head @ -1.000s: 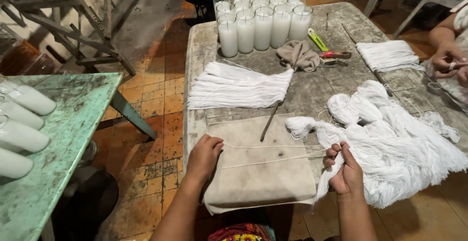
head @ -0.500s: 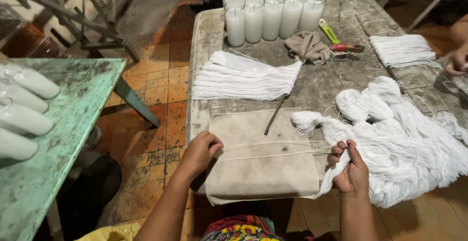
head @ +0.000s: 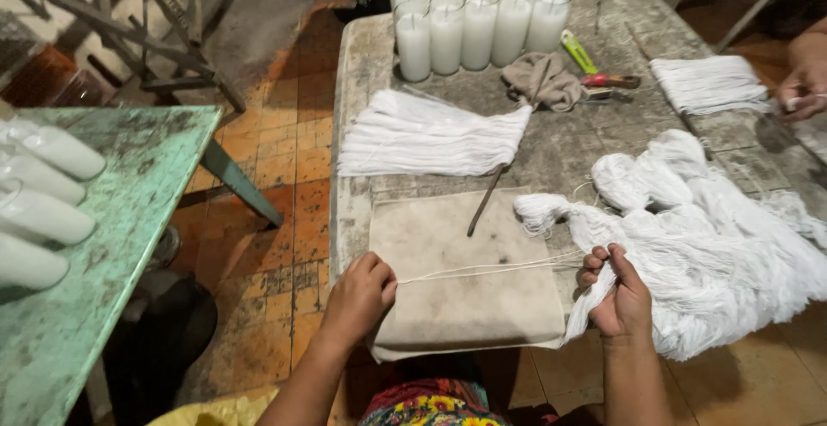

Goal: Preparing candle wicks by tying knots in white cotton string

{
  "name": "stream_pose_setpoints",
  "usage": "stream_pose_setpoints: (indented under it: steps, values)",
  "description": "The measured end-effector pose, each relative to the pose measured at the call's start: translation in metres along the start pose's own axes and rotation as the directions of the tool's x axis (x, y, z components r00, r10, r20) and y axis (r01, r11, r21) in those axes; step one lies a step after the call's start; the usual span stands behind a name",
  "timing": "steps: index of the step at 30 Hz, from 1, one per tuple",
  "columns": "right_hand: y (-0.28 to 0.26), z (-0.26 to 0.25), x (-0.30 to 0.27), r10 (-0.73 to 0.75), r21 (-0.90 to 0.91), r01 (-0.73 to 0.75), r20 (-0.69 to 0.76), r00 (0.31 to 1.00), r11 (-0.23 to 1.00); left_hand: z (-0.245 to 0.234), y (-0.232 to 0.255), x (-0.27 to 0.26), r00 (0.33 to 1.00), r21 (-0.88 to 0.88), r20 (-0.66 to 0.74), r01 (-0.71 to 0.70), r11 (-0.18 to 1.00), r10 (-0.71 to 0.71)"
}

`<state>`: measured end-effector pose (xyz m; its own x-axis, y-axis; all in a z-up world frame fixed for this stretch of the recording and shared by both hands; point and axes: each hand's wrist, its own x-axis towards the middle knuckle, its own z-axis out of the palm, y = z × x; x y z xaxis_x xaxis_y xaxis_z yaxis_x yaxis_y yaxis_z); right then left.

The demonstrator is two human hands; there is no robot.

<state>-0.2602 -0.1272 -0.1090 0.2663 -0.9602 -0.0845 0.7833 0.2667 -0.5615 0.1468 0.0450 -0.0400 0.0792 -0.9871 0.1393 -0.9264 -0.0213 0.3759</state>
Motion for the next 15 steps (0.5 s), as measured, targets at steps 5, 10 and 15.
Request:
stream_pose_setpoints:
  steps: [5,10,15]
  values:
    - [-0.023,0.018,-0.021,-0.131,-0.04,0.125,-0.181,0.975,0.991,-0.021,0.009,0.0,0.994,-0.174,0.066,0.1,0.98,-0.09]
    - [-0.039,0.022,-0.038,-0.452,-0.466,0.27,-0.339,0.825,0.842,-0.025,0.005,0.013,0.992,-0.072,-0.122,-0.023,0.997,0.014]
    - [-0.021,0.107,-0.082,-0.452,-0.797,-0.21,-0.513,0.73,0.566,-0.059,0.062,0.049,0.996,0.293,-0.016,0.089,0.952,-0.088]
